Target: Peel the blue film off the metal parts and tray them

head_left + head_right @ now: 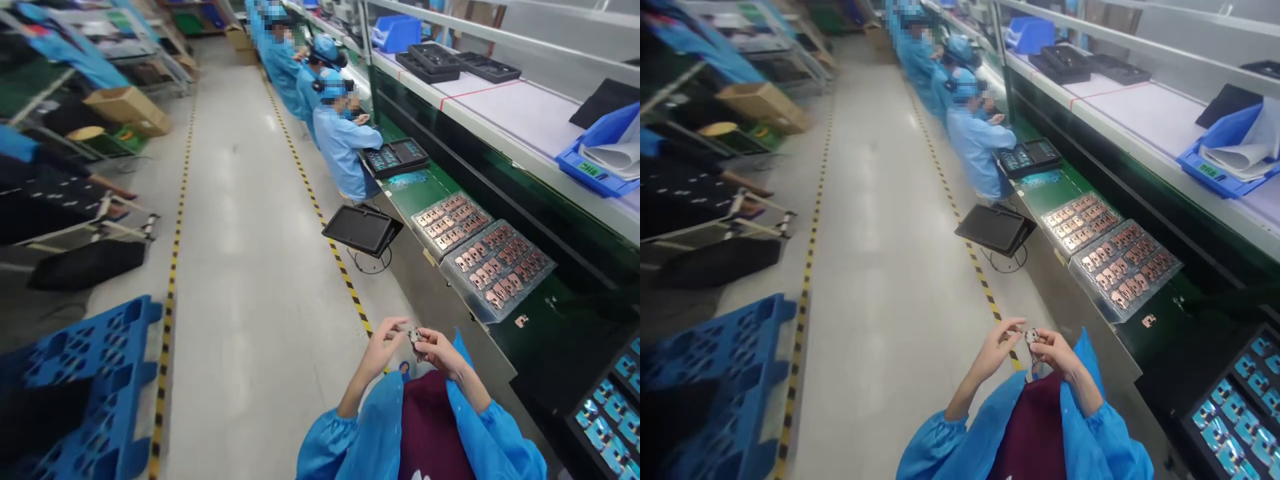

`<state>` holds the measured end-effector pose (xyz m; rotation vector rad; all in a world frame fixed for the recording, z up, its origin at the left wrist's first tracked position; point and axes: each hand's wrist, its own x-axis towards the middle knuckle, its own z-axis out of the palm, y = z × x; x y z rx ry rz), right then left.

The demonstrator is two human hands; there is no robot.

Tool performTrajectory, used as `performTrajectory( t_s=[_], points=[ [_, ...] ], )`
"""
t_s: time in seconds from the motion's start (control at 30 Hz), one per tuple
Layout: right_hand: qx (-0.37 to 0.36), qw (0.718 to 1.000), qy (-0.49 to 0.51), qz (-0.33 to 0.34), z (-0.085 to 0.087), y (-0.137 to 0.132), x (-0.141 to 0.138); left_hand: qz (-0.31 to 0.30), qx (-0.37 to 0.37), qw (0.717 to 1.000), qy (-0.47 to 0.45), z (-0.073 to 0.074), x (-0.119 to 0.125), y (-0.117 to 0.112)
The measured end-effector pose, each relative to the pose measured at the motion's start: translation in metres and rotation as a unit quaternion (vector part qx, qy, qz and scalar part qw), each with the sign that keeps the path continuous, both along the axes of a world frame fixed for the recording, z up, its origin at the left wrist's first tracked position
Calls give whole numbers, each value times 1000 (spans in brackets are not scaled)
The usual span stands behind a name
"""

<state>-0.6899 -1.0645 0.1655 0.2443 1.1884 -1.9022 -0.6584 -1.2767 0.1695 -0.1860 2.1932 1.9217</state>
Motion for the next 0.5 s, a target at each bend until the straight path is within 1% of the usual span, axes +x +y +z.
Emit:
performTrajectory(
  t_s=[0.07,0.1,0.17,0.2,0.27,0.3,0.37,0.43,0.5],
  points=[
    [23,999,-16,-33,-24,-24,-34,33,-3,998,-49,-39,-40,-37],
    [38,998,-25,-53,-38,-37,-52,45,-24,996,-75,-61,-64,-58],
    [70,992,-46,-91,-67,-62,-92,60,-105,984,-128,-102,-118,-103],
    [85,989,-57,-108,-80,-77,-113,64,-155,974,-153,-121,-146,-128],
    [108,981,-76,-141,-103,-107,-153,67,-240,949,-194,-149,-205,-182],
    [116,977,-83,-156,-112,-122,-171,67,-272,937,-211,-159,-234,-210],
    [132,969,-94,-186,-122,-152,-201,65,-327,911,-241,-170,-287,-267],
    [151,959,-103,-214,-125,-179,-222,59,-379,884,-268,-174,-335,-321],
    [174,946,-112,-250,-124,-201,-232,40,-418,863,-283,-176,-379,-372]
  ],
)
